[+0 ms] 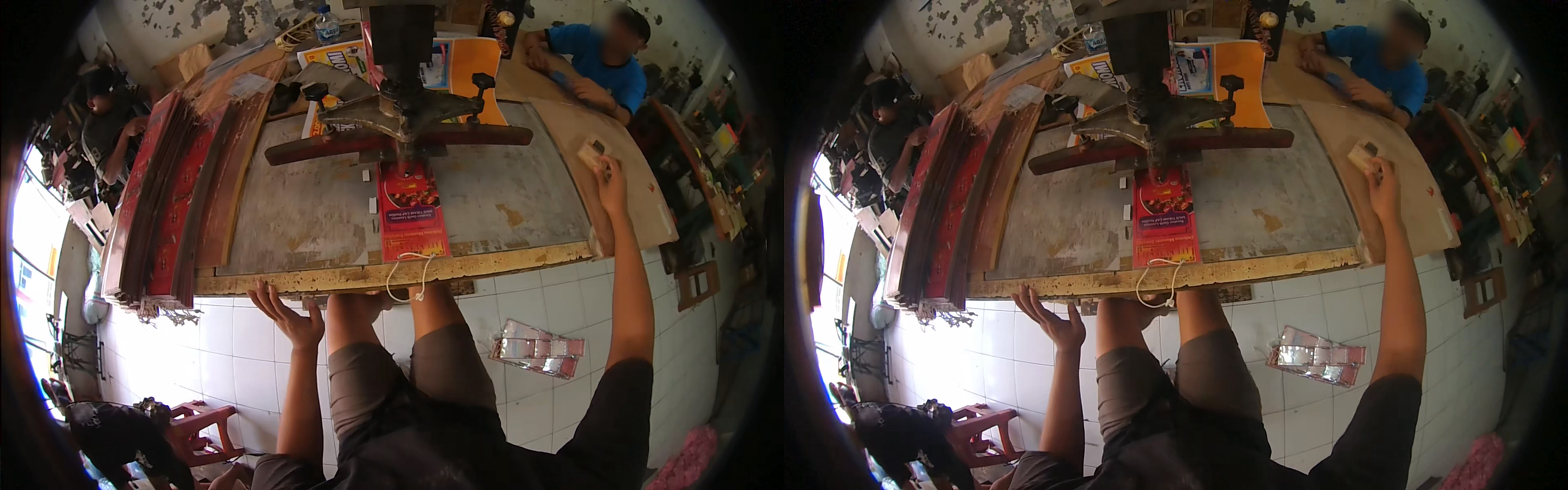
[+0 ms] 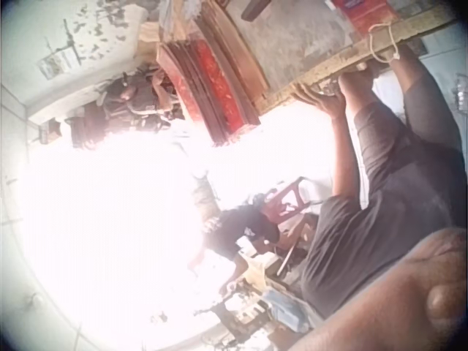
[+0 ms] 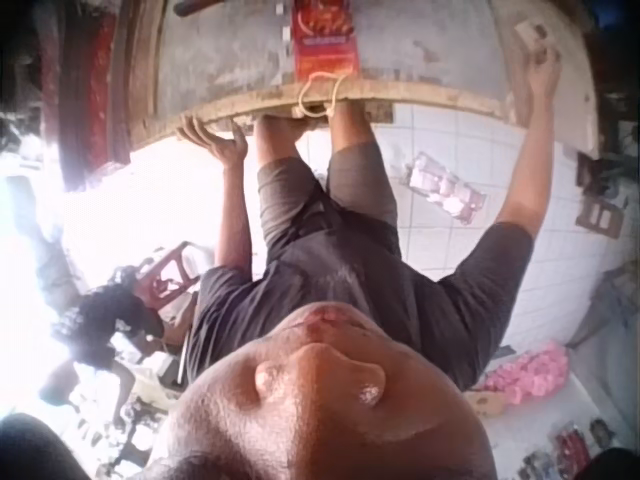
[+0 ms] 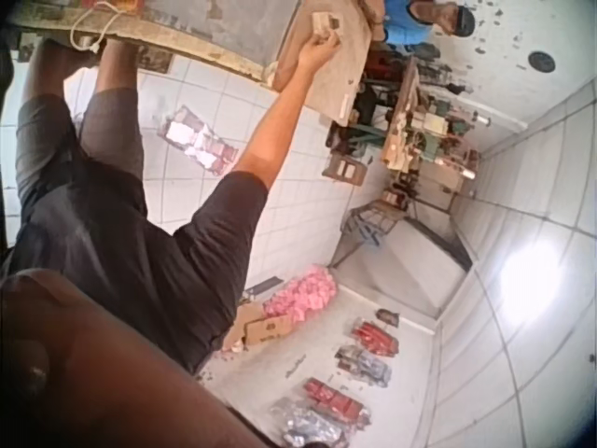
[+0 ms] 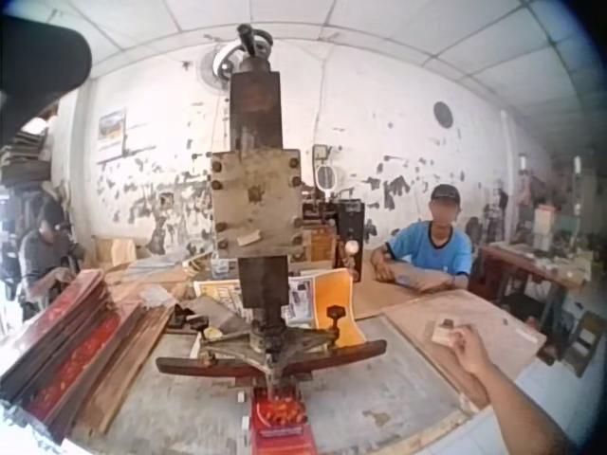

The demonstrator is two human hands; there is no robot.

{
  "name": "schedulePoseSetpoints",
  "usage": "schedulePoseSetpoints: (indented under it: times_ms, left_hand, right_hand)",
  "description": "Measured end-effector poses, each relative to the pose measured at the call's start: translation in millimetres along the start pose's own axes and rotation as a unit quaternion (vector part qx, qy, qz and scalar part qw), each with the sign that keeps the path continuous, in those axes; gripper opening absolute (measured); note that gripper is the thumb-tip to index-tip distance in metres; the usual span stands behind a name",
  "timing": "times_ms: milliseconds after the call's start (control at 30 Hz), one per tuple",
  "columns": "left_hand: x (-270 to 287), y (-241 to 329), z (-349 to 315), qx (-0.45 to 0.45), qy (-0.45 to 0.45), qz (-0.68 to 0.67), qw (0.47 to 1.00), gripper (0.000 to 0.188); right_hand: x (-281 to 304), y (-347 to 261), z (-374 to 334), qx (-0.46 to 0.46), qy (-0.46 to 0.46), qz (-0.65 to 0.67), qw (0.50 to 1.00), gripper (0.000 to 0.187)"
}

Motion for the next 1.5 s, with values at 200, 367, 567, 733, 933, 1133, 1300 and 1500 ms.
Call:
schedulePoseSetpoints:
  times_ms: [200, 367, 567, 733, 933, 1133, 1300, 1500]
  left_hand:
    - [-24, -16, 1, -0.003, 0.046, 0.046, 0.998, 0.091]
    - [-23, -36, -5, -0.032, 0.043, 0.085, 0.995, 0.095]
    - [-30, -35, 4, -0.037, 0.064, 0.111, 0.991, 0.107]
    - [-38, -36, 3, -0.023, 0.062, 0.110, 0.992, 0.109]
    - [-36, -39, 1, -0.029, 0.064, 0.116, 0.991, 0.112]
    - [-34, -43, 1, -0.045, 0.075, 0.141, 0.986, 0.117]
    - [-40, -42, 2, -0.043, 0.084, 0.113, 0.989, 0.119]
    - [-41, -44, 0, -0.037, 0.085, 0.110, 0.990, 0.122]
  right_hand:
    - [-31, 45, 65, -0.119, 0.063, -0.153, 0.979, 0.040]
    - [-38, 70, 88, -0.165, 0.031, -0.206, 0.964, 0.055]
    - [-43, 75, 87, -0.157, 0.046, -0.186, 0.969, 0.059]
    - [-37, 100, 90, -0.127, 0.078, -0.070, 0.986, 0.057]
    - [-34, 92, 87, -0.151, 0.032, 0.007, 0.988, 0.057]
    - [-30, 76, 80, -0.176, 0.006, 0.065, 0.982, 0.055]
    - [-26, 90, 84, -0.138, 0.018, 0.045, 0.989, 0.057]
    - [-29, 83, 83, -0.148, 0.007, 0.037, 0.988, 0.060]
Point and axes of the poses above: each hand's wrist, its own z-axis towards the middle knuckle, its own x-axis out of the back of the hand, y = z × x, the point moved 1 cm from there along z, towards the middle knuckle, and after that the axes turned 14 degrees about -y, right-handed, at the moved point
